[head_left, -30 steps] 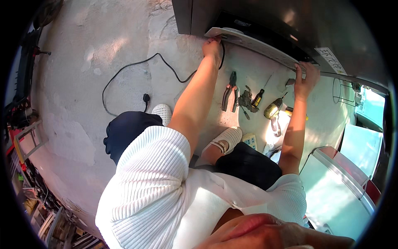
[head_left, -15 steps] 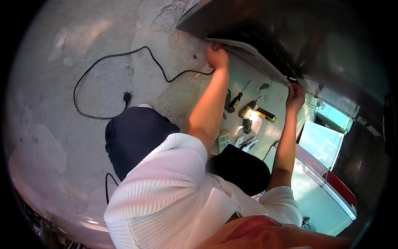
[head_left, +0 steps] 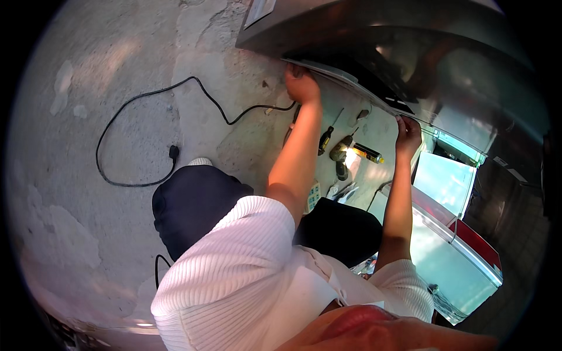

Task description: The person applies a spray to a metal surface, then sits on the floor to remove a component and uses a power drill to drive screws into a vent cover on a large appliance.

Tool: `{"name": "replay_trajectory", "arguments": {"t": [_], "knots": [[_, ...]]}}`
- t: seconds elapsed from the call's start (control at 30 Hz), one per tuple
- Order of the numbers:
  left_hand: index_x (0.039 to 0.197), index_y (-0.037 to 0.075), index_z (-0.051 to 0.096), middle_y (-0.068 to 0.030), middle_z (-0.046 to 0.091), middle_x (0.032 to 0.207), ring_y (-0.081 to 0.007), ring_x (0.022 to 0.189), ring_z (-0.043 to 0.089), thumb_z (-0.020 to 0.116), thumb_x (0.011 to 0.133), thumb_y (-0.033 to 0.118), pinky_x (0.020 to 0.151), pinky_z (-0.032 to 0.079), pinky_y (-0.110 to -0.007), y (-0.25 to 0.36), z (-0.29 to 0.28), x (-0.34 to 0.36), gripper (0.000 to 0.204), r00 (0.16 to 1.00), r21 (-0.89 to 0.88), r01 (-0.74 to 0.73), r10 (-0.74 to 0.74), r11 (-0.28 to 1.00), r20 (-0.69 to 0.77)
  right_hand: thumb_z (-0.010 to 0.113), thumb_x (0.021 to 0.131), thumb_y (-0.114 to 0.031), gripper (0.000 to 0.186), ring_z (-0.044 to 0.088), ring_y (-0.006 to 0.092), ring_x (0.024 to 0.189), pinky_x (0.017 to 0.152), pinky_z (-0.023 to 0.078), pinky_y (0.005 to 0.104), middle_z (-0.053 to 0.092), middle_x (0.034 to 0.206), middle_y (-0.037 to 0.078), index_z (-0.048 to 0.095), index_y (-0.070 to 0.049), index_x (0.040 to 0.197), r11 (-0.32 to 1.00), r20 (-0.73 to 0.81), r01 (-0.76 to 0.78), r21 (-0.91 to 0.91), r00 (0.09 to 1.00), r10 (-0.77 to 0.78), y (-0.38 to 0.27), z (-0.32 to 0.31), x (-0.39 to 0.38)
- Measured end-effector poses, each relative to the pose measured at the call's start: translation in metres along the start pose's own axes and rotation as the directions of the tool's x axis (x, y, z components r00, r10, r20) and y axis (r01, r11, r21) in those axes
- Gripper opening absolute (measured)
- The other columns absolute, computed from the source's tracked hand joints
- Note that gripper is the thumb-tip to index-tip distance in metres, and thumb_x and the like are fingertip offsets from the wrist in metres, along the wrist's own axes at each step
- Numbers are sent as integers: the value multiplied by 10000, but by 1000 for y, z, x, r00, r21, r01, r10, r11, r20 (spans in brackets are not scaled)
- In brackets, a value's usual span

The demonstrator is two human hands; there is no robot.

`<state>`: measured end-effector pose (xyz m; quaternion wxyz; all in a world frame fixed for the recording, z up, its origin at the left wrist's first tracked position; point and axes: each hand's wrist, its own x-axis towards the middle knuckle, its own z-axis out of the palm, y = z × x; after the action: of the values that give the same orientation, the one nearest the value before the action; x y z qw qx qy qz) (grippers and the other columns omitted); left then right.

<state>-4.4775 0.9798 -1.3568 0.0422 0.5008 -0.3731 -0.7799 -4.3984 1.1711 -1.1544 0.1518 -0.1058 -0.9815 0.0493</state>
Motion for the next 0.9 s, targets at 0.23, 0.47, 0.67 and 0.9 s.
{"name": "replay_trajectory", "arguments": {"t": [0.23, 0.47, 0.67, 0.9], "knots": [[1183, 34, 582, -86, 674, 1081, -209, 986, 648, 683, 825, 202, 863, 468, -353, -6, -2, 5, 407, 1000, 122, -19, 17, 992, 16, 743, 799, -243, 236, 633, 188, 699, 647, 492, 284, 653, 812, 100, 673, -27, 862, 990, -54, 94, -109, 993, -101, -4, 3, 19], [963, -20, 683, -200, 685, 873, -303, 805, 644, 674, 805, 312, 742, 474, -369, 19, -8, -4, 368, 999, 362, 19, -7, 932, -36, 781, 764, -270, 318, 616, 145, 635, 622, 492, 264, 645, 781, 78, 621, -5, 836, 981, -150, -150, 123, 974, 168, 9, 21, 28], [977, -51, 683, -160, 698, 864, -236, 754, 630, 691, 805, 235, 720, 477, -348, 6, -3, 2, 334, 995, 255, 43, -17, 966, -102, 790, 760, -190, 279, 575, 86, 662, 635, 474, 209, 626, 764, 24, 594, -11, 847, 807, -10, -238, 540, 957, 288, 38, 30, 33], [933, -30, 676, -171, 689, 856, -259, 780, 636, 735, 781, 267, 747, 489, -361, 7, -13, 9, 340, 998, 114, 58, -58, 992, -3, 777, 777, -250, 307, 616, 114, 787, 734, 543, 246, 645, 860, 53, 614, -24, 904, 359, 299, -488, 796, 832, 467, 31, 45, 27]]}}
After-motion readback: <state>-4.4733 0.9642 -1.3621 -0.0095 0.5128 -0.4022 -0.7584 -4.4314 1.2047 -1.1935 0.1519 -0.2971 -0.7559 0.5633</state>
